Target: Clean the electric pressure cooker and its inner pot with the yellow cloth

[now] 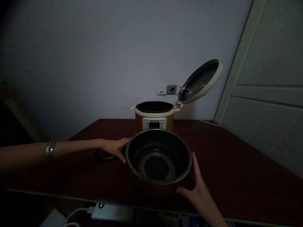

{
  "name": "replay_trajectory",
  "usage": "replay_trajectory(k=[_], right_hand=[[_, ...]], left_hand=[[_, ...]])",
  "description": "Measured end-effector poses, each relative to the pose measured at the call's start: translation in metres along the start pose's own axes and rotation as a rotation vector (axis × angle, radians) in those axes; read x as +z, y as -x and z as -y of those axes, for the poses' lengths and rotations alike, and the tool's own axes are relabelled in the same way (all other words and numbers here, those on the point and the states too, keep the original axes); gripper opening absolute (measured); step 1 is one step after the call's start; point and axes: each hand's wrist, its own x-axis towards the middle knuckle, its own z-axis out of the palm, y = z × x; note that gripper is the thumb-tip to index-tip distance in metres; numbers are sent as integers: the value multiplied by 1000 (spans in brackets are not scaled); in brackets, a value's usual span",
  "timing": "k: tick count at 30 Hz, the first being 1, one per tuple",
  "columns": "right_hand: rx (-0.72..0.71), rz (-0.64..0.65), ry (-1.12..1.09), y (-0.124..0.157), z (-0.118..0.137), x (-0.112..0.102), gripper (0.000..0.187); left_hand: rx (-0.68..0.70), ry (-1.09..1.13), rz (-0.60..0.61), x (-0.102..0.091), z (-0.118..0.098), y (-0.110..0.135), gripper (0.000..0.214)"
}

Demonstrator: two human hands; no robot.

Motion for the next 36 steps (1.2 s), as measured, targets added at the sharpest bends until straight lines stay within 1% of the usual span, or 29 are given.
replay_trajectory(k=[3,6,9,11,16,20,24,27,30,33,36], right_hand=[[6,24,-13,-3,4,-2,112],[-9,26,-2,-3,3,1,107],[-13,-8,26,-3,0,3,97],[-9,-4,32,-3,-2,4,94],[-15,8,22,-4,-1,3,93],[-45,-24,22,-4,3,-1,93],[-52,-69,51,0,20,-19,89],[-84,-97,74,-2,42,-39,84],[-153,-83,80,-17,70,-59,82],[-261,-61,61,-48,104,-76,75],[-365,-10,-20,-88,143,-88,62]], left_hand=[[40,201,23,12,-6,-4,127],[149,406,1,22,-8,-10,125],[168,454,-17,29,-8,-15,121],[160,456,-33,30,-8,-16,118],[144,533,-49,30,-13,-13,117],[153,655,-96,33,-31,-1,108],[149,752,-156,33,-61,20,100],[129,767,-251,23,-86,36,101],[102,709,-361,0,-107,45,107],[119,642,-438,-32,-122,46,105],[122,590,-481,-73,-135,43,95]])
